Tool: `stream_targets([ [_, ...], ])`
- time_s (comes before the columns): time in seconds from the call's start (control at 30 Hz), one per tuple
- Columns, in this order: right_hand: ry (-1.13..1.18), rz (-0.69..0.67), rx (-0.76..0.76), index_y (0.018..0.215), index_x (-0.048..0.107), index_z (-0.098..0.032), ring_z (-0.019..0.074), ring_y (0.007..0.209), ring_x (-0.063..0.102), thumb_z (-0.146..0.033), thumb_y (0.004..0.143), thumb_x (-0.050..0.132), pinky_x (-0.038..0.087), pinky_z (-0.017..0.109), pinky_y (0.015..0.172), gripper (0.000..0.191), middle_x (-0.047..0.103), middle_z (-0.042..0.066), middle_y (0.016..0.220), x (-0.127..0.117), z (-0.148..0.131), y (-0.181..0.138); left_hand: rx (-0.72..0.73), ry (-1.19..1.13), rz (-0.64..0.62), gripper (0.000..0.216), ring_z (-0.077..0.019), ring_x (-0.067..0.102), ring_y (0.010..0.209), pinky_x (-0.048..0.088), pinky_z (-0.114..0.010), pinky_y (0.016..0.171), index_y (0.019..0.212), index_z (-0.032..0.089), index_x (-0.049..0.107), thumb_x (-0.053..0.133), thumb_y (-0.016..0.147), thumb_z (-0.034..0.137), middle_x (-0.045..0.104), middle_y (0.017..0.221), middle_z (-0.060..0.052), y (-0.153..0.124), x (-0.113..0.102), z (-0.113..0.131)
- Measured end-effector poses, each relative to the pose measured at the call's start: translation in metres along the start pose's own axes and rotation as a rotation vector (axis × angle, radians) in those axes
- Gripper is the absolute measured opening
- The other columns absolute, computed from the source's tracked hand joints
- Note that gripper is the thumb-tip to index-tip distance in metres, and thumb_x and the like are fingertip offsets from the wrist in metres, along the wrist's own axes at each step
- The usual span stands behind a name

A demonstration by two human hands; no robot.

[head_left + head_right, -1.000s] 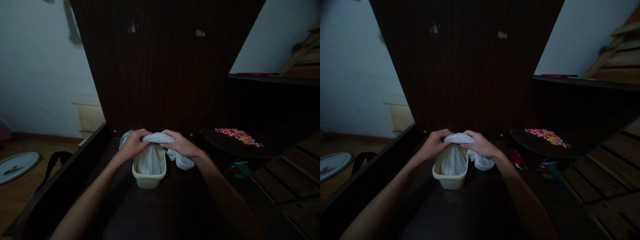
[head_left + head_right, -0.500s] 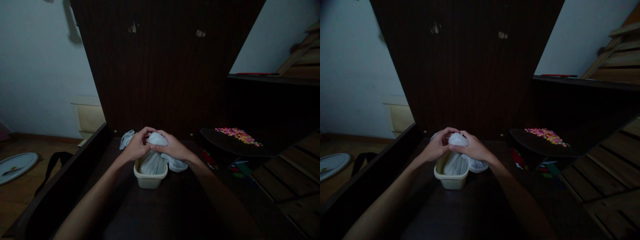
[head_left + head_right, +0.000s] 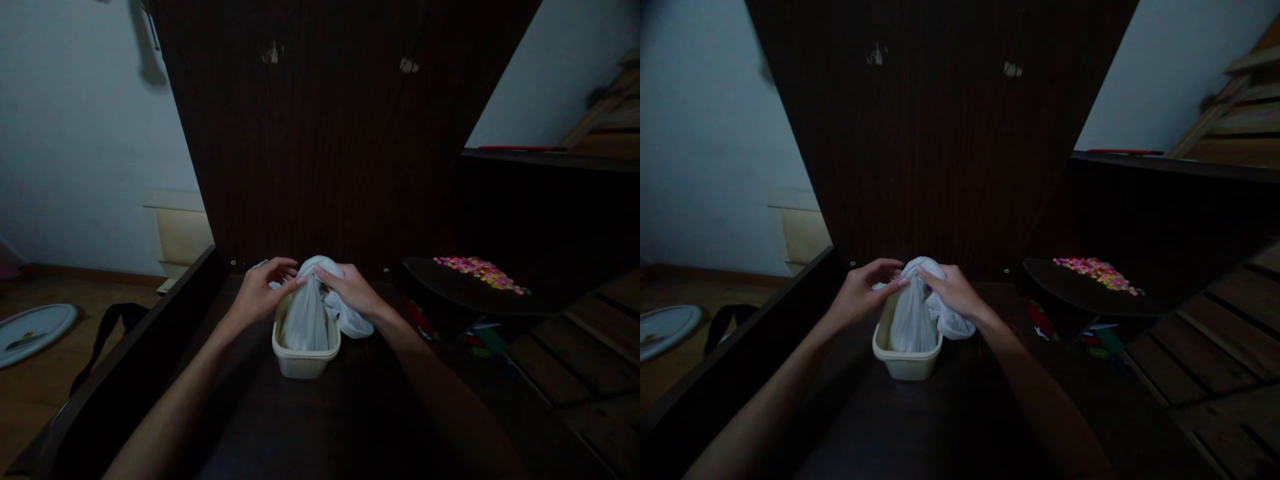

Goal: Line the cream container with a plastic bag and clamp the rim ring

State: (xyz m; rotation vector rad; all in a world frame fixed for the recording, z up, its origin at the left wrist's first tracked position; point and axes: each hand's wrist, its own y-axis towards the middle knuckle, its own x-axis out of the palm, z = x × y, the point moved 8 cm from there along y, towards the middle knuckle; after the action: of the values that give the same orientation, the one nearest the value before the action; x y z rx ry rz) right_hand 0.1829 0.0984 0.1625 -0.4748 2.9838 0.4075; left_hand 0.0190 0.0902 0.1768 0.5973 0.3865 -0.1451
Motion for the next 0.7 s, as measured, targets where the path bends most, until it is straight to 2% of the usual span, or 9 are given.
stream_targets([
  [0.13,0.172,0.069,0.075,0.078,0.068,-0.016,0.0124,0.062,0.055,-0.062,0.071,0.078,0.047,0.026,0.061,0.048,0.062,-0.001,0.068,-0.001,0.002,-0.002,-0.042,0.02,0.0,0.042,-0.0261,0.069,0.108,0.056,-0.043,0.094,0.116,0.016,0.067,0.055,0.095,0.051,0.073,0.116,-0.012,-0.01,-0.006,-0.016],
  [0.27,0.349,0.164,0.132,0.083,0.07,-0.017,0.0178,0.069,0.065,-0.061,0.064,0.083,0.053,0.029,0.065,0.05,0.07,0.002,0.075,-0.003,0.007,-0.003,-0.077,-0.106,-0.102,0.06,-0.0303,0.056,0.131,0.043,-0.051,0.112,0.134,0.02,0.056,0.045,0.096,0.066,0.06,0.14,-0.017,-0.031,0.005,-0.04],
  [0.4,0.444,0.197,0.169,0.083,0.067,-0.019,0.0217,0.075,0.068,-0.056,0.07,0.082,0.055,0.03,0.063,0.042,0.072,0.005,0.078,-0.002,0.013,-0.002,-0.089,-0.322,-0.241,0.088,-0.0339,0.04,0.146,0.033,-0.053,0.119,0.153,0.024,0.029,0.044,0.087,0.08,0.039,0.158,-0.02,-0.055,0.024,-0.061],
  [0.5,0.495,0.225,0.187,0.082,0.065,-0.02,0.022,0.072,0.067,-0.053,0.075,0.078,0.055,0.031,0.059,0.037,0.071,0.006,0.076,-0.004,0.018,0.001,-0.108,-0.393,-0.329,0.107,-0.0373,0.033,0.149,0.027,-0.056,0.121,0.158,0.025,0.014,0.051,0.079,0.086,0.029,0.163,-0.02,-0.069,0.034,-0.068],
  [0.63,0.518,0.314,0.214,0.079,0.061,-0.02,0.0169,0.056,0.059,-0.057,0.07,0.081,0.049,0.028,0.049,0.043,0.065,0.002,0.065,-0.016,0.031,0.006,-0.123,-0.421,-0.363,0.122,-0.041,0.023,0.152,0.018,-0.056,0.123,0.159,0.02,0.009,0.056,0.07,0.089,0.024,0.164,-0.021,-0.08,0.039,-0.069],
  [0.7,0.448,0.318,0.164,0.078,0.058,-0.021,0.0149,0.051,0.055,-0.063,0.069,0.079,0.046,0.028,0.047,0.048,0.06,0.0,0.061,-0.022,0.029,0.009,-0.117,-0.43,-0.356,0.131,-0.0428,0.021,0.152,0.017,-0.056,0.124,0.16,0.02,0.007,0.06,0.063,0.092,0.021,0.165,-0.022,-0.083,0.04,-0.068],
])
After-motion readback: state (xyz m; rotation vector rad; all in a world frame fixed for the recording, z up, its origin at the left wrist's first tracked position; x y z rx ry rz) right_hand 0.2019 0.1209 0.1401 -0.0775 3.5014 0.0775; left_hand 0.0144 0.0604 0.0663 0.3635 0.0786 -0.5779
